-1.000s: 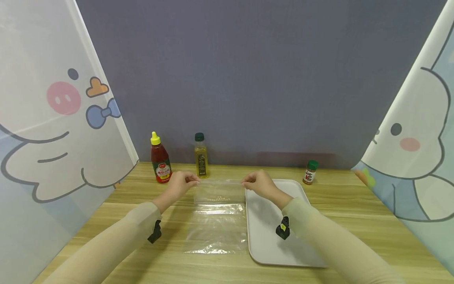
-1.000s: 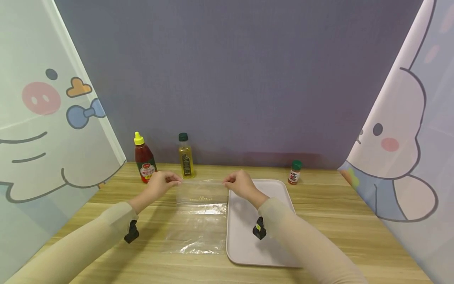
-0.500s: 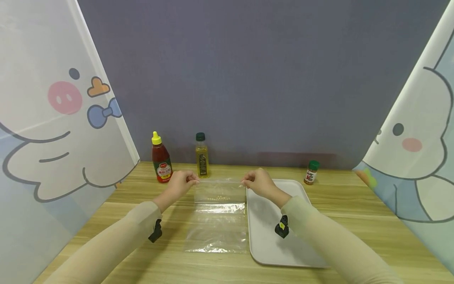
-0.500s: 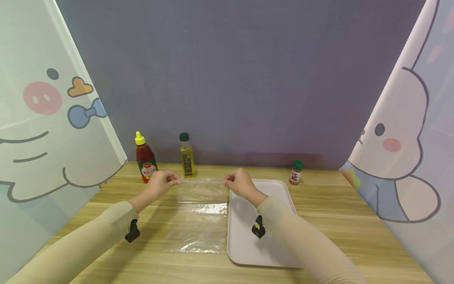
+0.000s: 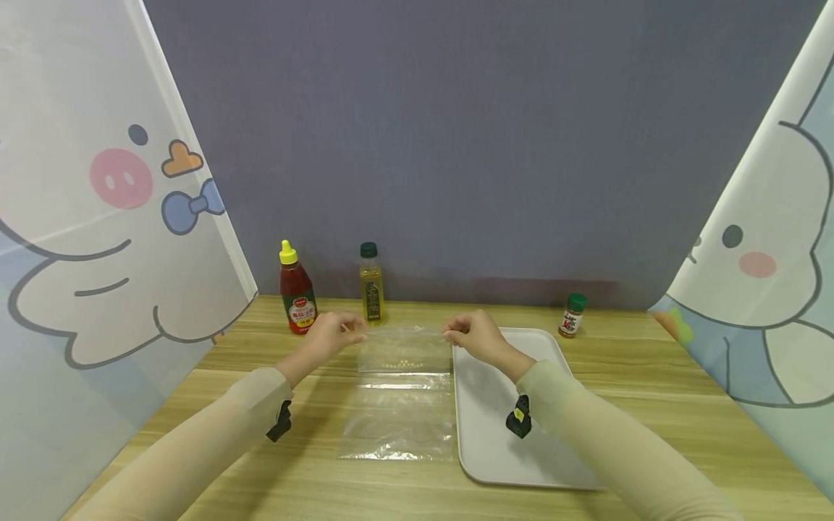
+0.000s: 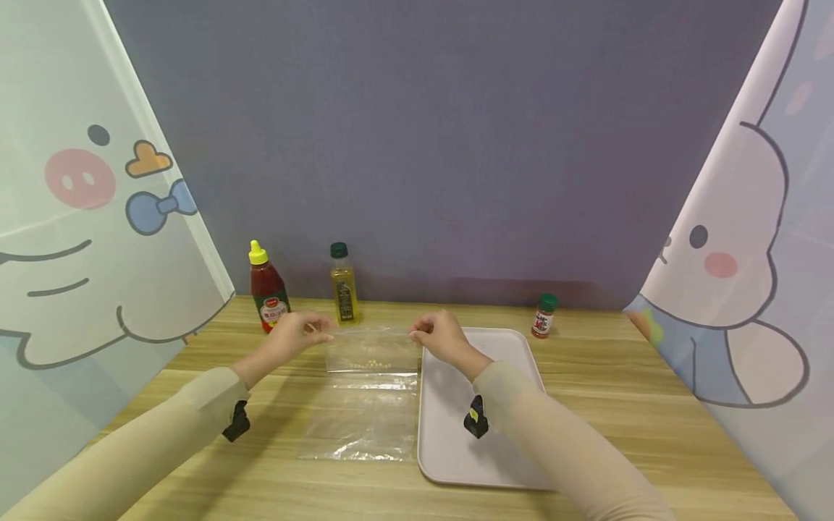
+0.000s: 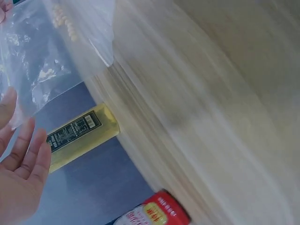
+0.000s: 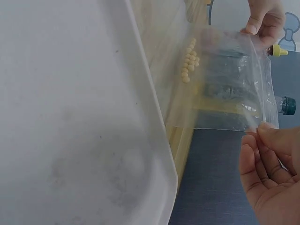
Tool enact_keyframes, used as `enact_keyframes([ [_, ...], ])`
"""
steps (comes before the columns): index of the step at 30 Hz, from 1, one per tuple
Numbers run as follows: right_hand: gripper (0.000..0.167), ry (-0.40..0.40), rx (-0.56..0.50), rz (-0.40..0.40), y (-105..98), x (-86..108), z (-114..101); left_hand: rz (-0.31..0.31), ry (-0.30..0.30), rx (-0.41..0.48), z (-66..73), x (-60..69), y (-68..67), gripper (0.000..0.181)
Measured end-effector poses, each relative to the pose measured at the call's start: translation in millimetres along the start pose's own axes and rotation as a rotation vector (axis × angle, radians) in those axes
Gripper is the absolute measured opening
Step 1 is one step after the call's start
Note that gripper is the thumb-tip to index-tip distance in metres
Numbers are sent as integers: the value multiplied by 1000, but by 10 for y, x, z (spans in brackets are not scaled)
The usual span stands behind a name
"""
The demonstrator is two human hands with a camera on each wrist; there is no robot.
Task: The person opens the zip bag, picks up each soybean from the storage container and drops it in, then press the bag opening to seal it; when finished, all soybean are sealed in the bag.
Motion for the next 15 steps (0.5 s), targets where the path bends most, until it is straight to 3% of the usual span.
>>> enact_keyframes([
  [5, 8, -14, -6, 10, 12, -5, -3, -68, 0, -15, 129, -81, 24, 35],
  [8, 8, -9, -25, 6, 30, -1, 0, -98, 45, -6, 285, -151, 70, 38],
  [15, 7, 10, -53, -4, 69, 11, 24, -147, 151, 11, 679, -310, 348, 37],
])
Point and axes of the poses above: each hand's wrist, its own x-axis away from the middle knuckle, its own y-axis out of the palm, z = x × y, the point moved 5 cm from there along -x, towards the middle knuckle, and after that the axes turned 3 degrees about -y, right-handed, at the moved point
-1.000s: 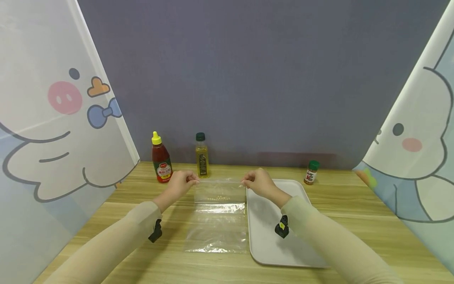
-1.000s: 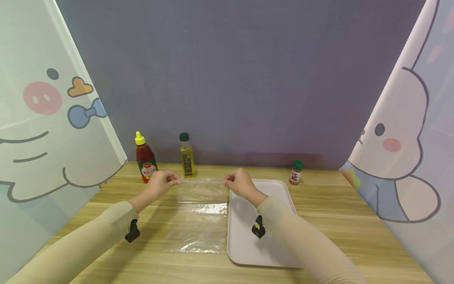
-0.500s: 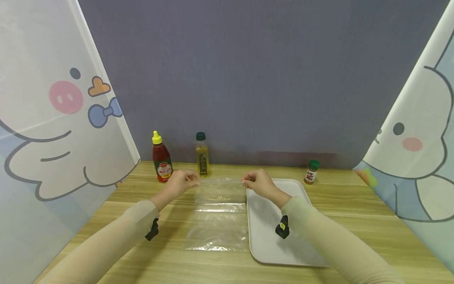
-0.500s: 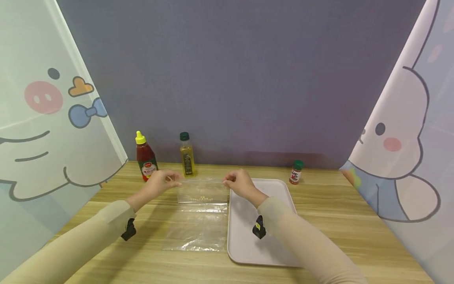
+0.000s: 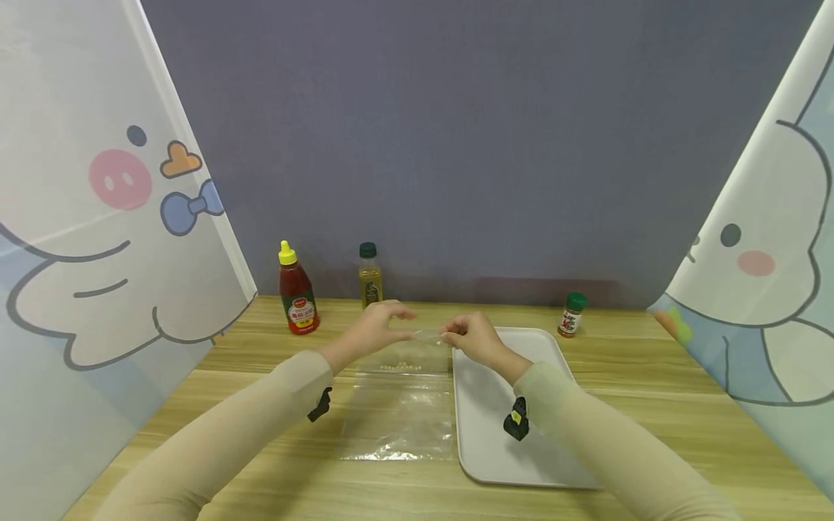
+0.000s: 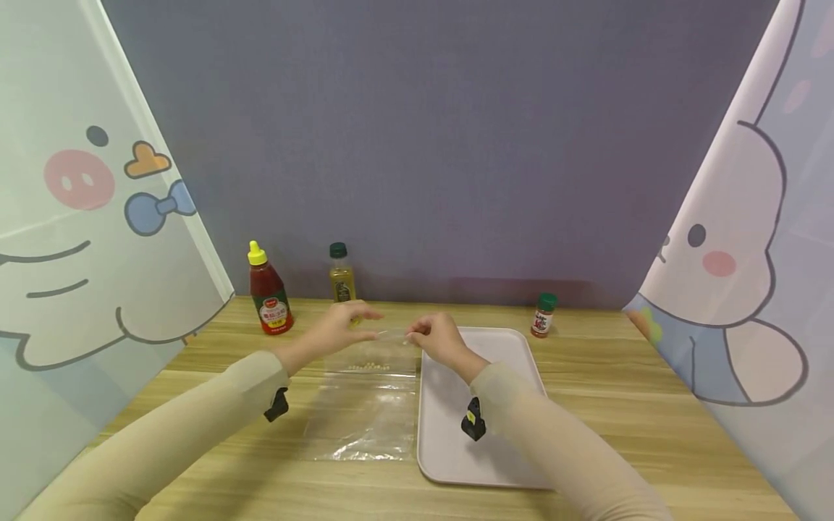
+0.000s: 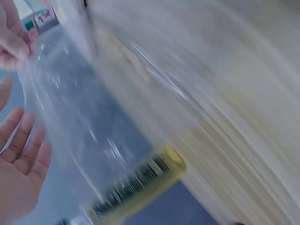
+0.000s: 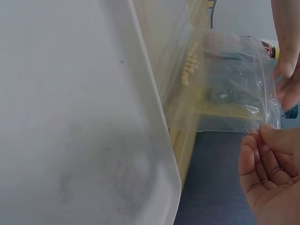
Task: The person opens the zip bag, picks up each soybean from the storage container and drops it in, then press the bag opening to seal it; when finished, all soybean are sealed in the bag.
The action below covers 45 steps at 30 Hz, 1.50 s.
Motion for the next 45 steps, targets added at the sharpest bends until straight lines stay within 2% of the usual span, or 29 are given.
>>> enact_keyframes([
  [4, 7, 2, 6, -2, 14, 4, 2, -32, 12, -46, 143, -99, 160, 32],
  [8, 7, 14, 15, 8, 23, 10, -11, -54, -3, -44, 186, -186, 274, 19],
  [13, 8, 34, 11, 18, 28, 17, -13, -44, -7, -33, 180, -240, 319, 4],
  [23, 8, 70, 21, 7, 52, 20, 9, -69, -41, 5, 105, -222, 378, 5],
  [35, 7, 98, -30, 12, 28, 57, 43, -69, -86, 30, 24, -175, 351, 4],
  [45, 8, 118, -20, 28, 14, 54, 50, -48, -65, 18, -39, -104, 242, 4],
])
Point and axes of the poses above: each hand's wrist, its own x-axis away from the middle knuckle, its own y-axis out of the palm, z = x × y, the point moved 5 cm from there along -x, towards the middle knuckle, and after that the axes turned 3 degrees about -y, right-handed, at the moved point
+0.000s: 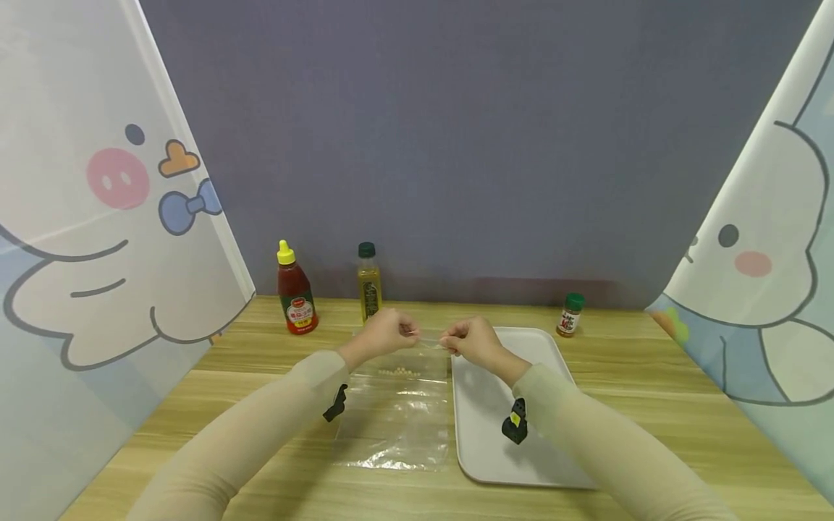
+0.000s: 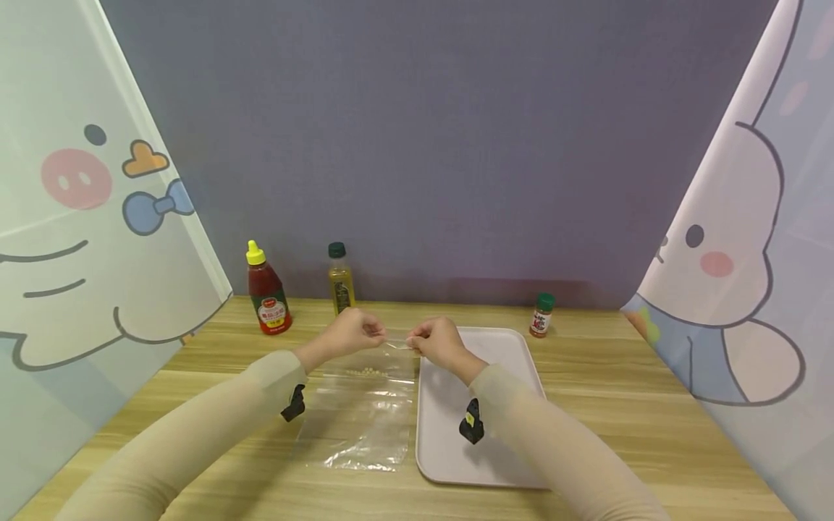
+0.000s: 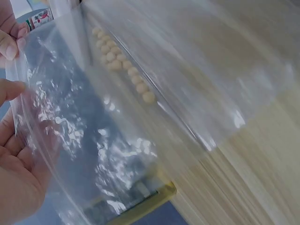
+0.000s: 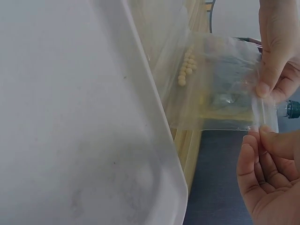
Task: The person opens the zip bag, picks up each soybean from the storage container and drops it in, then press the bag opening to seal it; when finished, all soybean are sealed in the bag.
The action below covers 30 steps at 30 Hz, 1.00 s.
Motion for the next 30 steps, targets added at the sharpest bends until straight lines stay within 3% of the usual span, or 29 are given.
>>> enact_keyframes([
  [10, 9, 12, 1, -4, -39, 9, -6, 14, -16, 17, -167, 57, -102, 5],
  [21, 8, -2, -18, -12, -83, 32, -25, -33, -79, 30, -319, 143, -209, 4],
  [30, 8, -2, -37, -6, -81, 38, 11, -26, -27, -24, -404, 244, -290, 4],
])
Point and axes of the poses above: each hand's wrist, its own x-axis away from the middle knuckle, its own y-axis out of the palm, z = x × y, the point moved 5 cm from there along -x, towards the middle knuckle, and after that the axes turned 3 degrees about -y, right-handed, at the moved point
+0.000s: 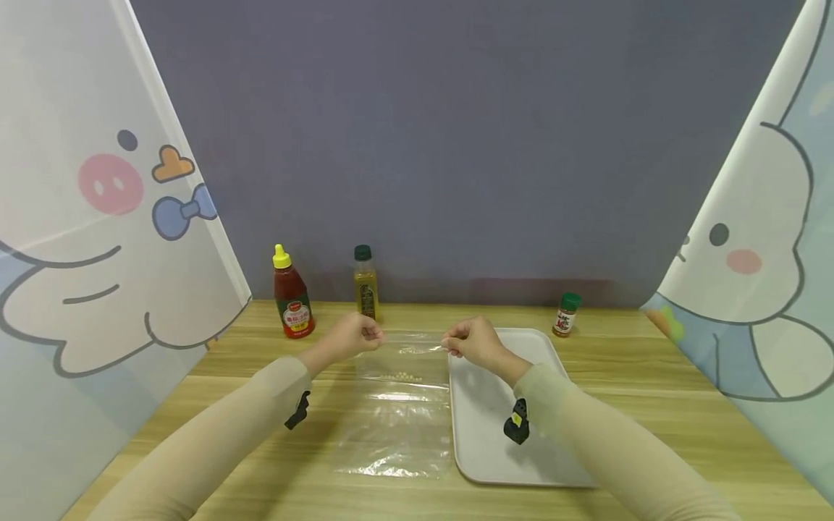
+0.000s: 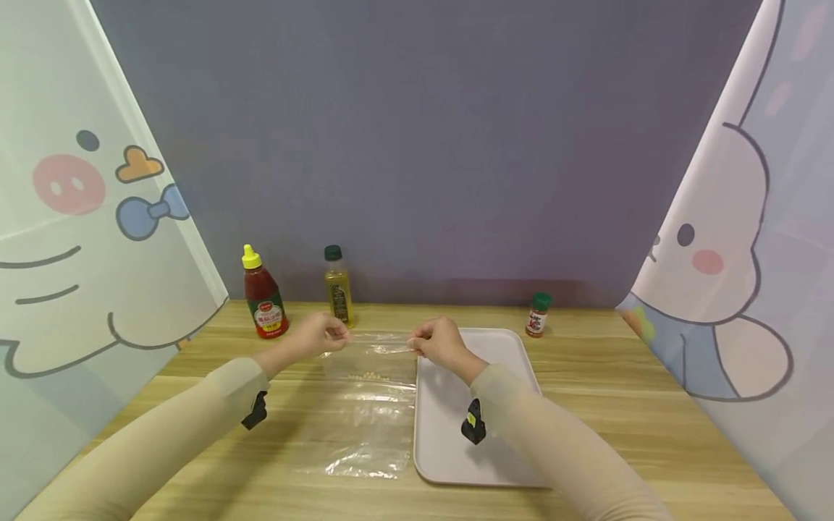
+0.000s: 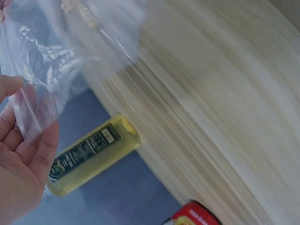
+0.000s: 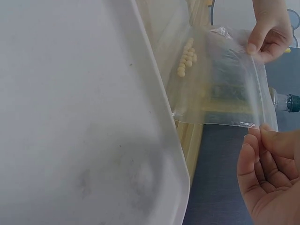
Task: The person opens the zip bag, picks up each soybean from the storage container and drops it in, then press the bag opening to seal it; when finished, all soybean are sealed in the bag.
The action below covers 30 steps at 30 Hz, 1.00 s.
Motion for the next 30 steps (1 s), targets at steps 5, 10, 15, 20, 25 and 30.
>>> enact_keyframes([
  [5, 8, -6, 17, 11, 7, 7, 27, 9, 26, -37, -48, 72, -41, 4],
  [10, 8, -16, 22, 9, 16, 11, 15, 11, 17, -8, -92, 140, -93, 5],
  [15, 8, -19, 27, 2, 26, 10, -15, 21, 7, -20, -146, 179, -122, 5],
  [20, 7, -21, 24, 0, 23, 15, -12, 36, 2, -39, -198, 207, -138, 4],
  [25, 8, -13, 16, -30, 48, 8, 19, 22, 7, 33, -231, 230, -156, 3],
  [30, 7, -20, -22, -104, 114, -2, 23, 12, -26, 124, -284, 265, -164, 3],
])
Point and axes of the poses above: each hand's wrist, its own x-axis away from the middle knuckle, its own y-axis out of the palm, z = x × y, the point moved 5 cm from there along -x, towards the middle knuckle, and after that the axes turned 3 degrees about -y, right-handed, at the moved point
